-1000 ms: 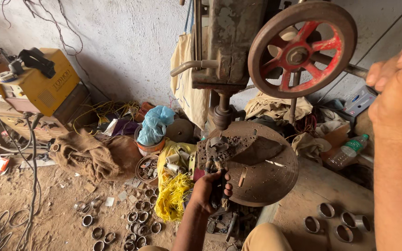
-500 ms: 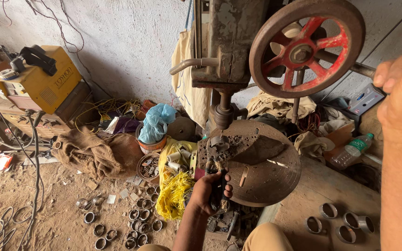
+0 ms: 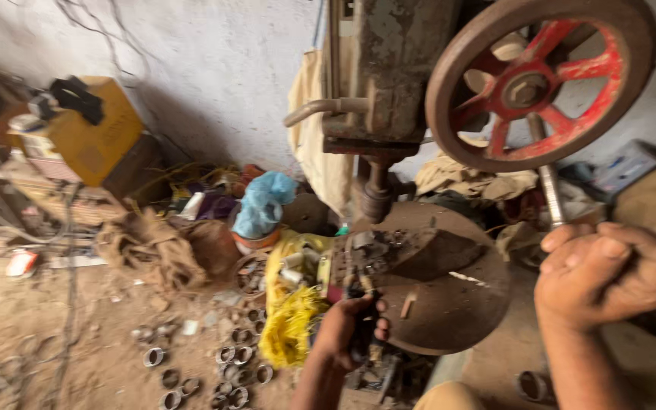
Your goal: The person holds a metal ring with pliers and positions it under a drill press. They rotate the handwheel to lower the drill bit and drill into the metal ring, then raise the wheel to retract the bit. The person repeats this process on the same ring.
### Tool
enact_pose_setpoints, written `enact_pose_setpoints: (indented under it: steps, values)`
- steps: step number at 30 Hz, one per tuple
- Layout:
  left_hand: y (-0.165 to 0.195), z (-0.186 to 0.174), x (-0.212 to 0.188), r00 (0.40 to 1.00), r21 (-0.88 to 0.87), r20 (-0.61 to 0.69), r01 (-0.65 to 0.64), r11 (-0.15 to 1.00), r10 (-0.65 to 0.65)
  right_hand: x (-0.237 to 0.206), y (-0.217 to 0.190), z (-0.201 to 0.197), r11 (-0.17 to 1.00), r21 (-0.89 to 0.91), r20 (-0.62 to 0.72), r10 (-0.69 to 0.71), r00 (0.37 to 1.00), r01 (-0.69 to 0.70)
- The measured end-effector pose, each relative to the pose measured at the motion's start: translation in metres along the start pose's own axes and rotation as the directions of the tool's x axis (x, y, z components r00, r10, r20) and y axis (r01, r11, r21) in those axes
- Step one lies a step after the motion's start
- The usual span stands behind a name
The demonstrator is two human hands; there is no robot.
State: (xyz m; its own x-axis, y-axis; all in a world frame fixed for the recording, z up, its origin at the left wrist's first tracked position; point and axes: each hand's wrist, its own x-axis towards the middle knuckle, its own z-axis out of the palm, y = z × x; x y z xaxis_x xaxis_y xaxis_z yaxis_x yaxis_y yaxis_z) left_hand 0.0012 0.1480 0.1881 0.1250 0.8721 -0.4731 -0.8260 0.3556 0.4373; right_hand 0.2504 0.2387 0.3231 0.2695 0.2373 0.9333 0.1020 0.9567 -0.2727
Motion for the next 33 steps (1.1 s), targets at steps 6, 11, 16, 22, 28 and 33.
enact_pose_setpoints:
  steps: [6,11,16,22,28,33]
  values:
    - [-0.001,-0.006,0.002,0.999,0.081,0.036,-0.009,0.997,0.006,0.013,-0.02,0.014,0.997,-0.072,0.037,-0.026,0.999,0.028]
    - [-0.003,-0.001,0.001,0.999,0.067,-0.048,-0.021,0.998,0.024,0.034,-0.019,0.002,0.998,0.028,0.124,-0.062,0.99,0.059]
    - [0.0,0.002,0.0,1.0,0.071,-0.006,-0.014,0.997,0.014,0.069,0.001,-0.023,0.951,0.214,0.171,0.188,0.967,-0.223]
    - [-0.003,-0.009,0.008,0.997,-0.031,0.071,-0.025,0.999,0.027,0.133,0.068,-0.039,0.904,0.238,0.21,0.31,0.927,-0.356]
    - [-0.005,-0.018,0.02,0.99,-0.093,0.141,-0.018,0.995,0.031,0.164,0.016,-0.013,0.957,-0.173,0.418,0.286,0.862,-0.233]
    - [-0.006,-0.02,0.023,0.989,-0.092,0.143,-0.02,0.996,0.033,0.166,-0.029,0.011,0.923,-0.205,0.444,0.385,0.809,-0.327]
